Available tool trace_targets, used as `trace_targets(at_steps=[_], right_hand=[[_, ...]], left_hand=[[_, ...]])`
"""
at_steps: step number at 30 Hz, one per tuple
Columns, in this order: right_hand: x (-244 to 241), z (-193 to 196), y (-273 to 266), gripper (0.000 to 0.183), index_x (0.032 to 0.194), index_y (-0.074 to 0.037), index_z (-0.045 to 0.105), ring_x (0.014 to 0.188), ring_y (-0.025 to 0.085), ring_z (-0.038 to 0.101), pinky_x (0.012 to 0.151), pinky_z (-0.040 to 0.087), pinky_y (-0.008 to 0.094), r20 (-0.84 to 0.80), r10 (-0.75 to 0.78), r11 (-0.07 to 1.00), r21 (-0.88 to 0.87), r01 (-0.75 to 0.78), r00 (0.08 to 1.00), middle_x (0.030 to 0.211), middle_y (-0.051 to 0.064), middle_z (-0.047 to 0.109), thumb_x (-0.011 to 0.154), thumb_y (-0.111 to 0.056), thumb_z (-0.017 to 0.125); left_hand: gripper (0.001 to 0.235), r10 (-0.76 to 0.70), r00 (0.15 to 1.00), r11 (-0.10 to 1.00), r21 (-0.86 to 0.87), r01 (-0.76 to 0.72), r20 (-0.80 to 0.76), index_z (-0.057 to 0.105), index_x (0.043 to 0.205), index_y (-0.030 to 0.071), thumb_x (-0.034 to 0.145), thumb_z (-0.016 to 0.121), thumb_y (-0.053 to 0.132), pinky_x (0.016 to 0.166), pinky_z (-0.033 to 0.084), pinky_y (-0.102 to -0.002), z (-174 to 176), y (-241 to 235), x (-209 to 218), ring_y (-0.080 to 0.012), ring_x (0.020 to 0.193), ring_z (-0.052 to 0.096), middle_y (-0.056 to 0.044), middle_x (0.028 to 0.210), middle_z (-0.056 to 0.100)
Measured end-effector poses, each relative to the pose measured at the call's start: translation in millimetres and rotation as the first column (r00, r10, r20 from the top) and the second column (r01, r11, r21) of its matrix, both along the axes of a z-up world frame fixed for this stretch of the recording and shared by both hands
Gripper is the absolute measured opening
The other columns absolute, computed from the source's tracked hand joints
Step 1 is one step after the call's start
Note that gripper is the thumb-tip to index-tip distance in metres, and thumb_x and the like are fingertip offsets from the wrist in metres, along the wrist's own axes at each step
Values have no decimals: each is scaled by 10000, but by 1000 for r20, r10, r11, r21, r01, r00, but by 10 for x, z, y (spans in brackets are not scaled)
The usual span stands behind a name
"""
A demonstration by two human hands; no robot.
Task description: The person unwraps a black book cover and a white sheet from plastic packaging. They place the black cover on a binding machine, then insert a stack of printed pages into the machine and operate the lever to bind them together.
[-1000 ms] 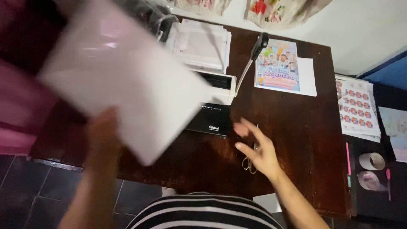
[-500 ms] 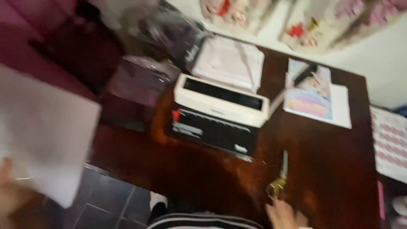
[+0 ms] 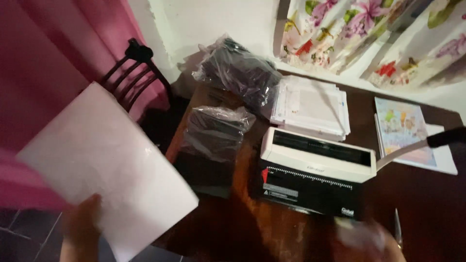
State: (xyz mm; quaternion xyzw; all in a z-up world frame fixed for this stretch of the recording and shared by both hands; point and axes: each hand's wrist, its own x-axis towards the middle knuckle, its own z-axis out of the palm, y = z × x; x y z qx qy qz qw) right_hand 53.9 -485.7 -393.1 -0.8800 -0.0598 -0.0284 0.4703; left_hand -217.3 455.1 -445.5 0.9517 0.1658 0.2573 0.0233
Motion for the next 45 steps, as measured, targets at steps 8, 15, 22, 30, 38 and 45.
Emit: trace_targets(at_steps=[8, 15, 22, 30, 38, 45], right_hand=[[2476, 1078, 3156, 139, 1044, 65, 638, 789, 289, 709, 761, 600, 431, 89, 257, 670, 701, -244, 962, 887, 187, 705, 1002, -4, 524], [2768, 1477, 4190, 274, 1193, -27, 644, 932, 335, 731, 813, 602, 444, -124, -126, 924, 347, 162, 984, 1050, 208, 726, 922, -56, 619], [1727, 1743, 4859, 676, 1452, 11, 490, 1321, 402, 568, 1112, 505, 474, 265, 288, 956, -129, -263, 920, 1429, 275, 560, 881, -227, 764], [849, 1174, 4548, 687, 1418, -84, 502, 1222, 310, 655, 1085, 534, 463, -621, 617, 777, 579, -248, 483, 1293, 157, 675, 815, -249, 788], [679, 905, 3789, 457, 1229, 71, 659, 994, 284, 673, 905, 547, 431, -662, 247, 818, 534, 214, 708, 1110, 201, 727, 834, -119, 791], [597, 661, 4394, 371, 1209, -86, 635, 993, 243, 734, 878, 622, 396, -737, 365, 733, 604, 313, 569, 1079, 142, 756, 844, -107, 696]], left_hand=[[246, -274, 959, 905, -356, 232, -71, 656, 1183, 58, 950, 648, 137, 960, 556, -423, -369, -385, -390, -289, 1064, 684, -140, 1152, 699], [209, -439, 894, 732, -612, 300, -86, 673, 1112, 27, 951, 653, 159, 919, 565, -408, -480, -666, -12, -271, 1007, 682, -142, 1085, 705], [207, -560, 827, 486, -828, 279, -50, 691, 1040, -3, 953, 657, 182, 878, 574, -393, -389, -1058, 827, -254, 950, 680, -145, 1018, 712], [250, -697, 713, 143, -961, 235, 71, 713, 958, -37, 954, 661, 207, 831, 583, -376, 413, -1597, 2420, -234, 885, 677, -147, 941, 721], [430, -334, 937, 624, -769, 139, -102, 728, 1013, -8, 907, 701, 408, 822, 547, -431, 551, -1196, 4130, -310, 896, 695, -189, 948, 731], [620, -324, 919, 766, -633, 115, -225, 719, 1144, 8, 691, 924, 378, 838, 539, -431, 653, -1175, 4952, -367, 1003, 694, -213, 1067, 733]])
